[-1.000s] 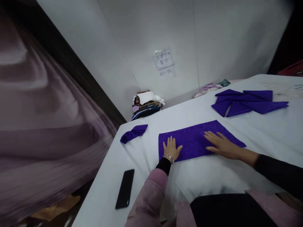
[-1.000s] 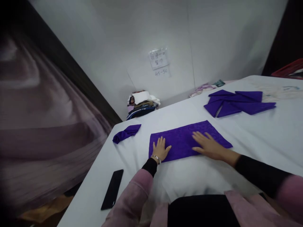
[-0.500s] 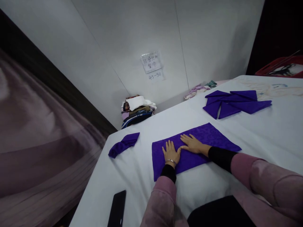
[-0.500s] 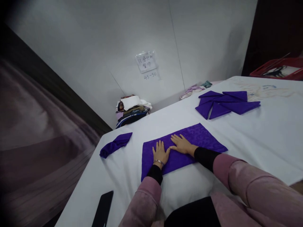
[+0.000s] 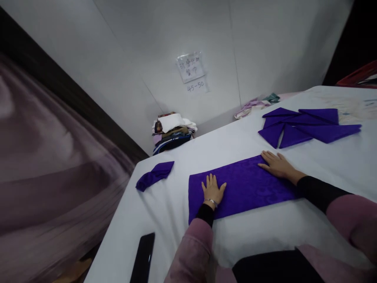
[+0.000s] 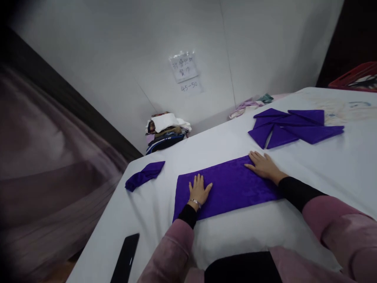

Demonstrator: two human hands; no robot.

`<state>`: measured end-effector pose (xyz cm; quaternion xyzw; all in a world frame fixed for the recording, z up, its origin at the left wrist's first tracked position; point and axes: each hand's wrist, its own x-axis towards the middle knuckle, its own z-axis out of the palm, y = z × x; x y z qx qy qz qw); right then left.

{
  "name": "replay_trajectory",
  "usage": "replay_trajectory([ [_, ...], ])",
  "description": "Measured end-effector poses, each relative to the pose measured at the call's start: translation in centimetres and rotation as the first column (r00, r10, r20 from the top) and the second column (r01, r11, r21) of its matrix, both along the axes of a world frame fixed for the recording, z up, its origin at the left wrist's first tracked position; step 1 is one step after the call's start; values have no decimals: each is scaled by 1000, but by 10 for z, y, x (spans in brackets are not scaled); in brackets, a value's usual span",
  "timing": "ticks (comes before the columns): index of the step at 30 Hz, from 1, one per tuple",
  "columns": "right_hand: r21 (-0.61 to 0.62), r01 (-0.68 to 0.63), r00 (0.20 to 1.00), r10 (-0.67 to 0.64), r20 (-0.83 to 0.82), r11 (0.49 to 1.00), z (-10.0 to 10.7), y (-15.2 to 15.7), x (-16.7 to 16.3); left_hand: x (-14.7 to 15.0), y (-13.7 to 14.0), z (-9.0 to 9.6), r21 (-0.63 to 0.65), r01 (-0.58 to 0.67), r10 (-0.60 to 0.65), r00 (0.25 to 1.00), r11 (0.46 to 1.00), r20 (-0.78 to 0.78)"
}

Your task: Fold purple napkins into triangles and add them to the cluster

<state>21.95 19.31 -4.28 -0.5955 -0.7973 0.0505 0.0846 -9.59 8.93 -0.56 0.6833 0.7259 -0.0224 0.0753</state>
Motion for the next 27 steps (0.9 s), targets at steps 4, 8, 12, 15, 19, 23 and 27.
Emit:
replay_trajectory([
  [4,10,-24,1000,24,-17,1000,-5,4,7,20,3,8,36,141,-142,989,989,49],
  [8,-120,-60,998,60,-2,991,-2,16,21,35,8,6,40,217,-219,974,975,48],
  [12,-56,-125,992,125,-5,991,7,5,8,35,10,-1,46,164,-166,985,985,47],
  [15,-17,-286,958,286,-10,958,7,-20,-22,32,10,-5,66,168,-172,984,984,54],
  [19,-13,-367,930,367,-29,930,-1,-40,-52,31,11,-7,75,156,-161,985,985,57],
  [23,-6,-335,941,334,-45,942,-3,-37,-52,30,15,-8,69,143,-146,988,987,42],
  [27,-6,-326,943,325,-68,945,5,-35,-46,27,20,-2,45,129,-130,991,991,40],
])
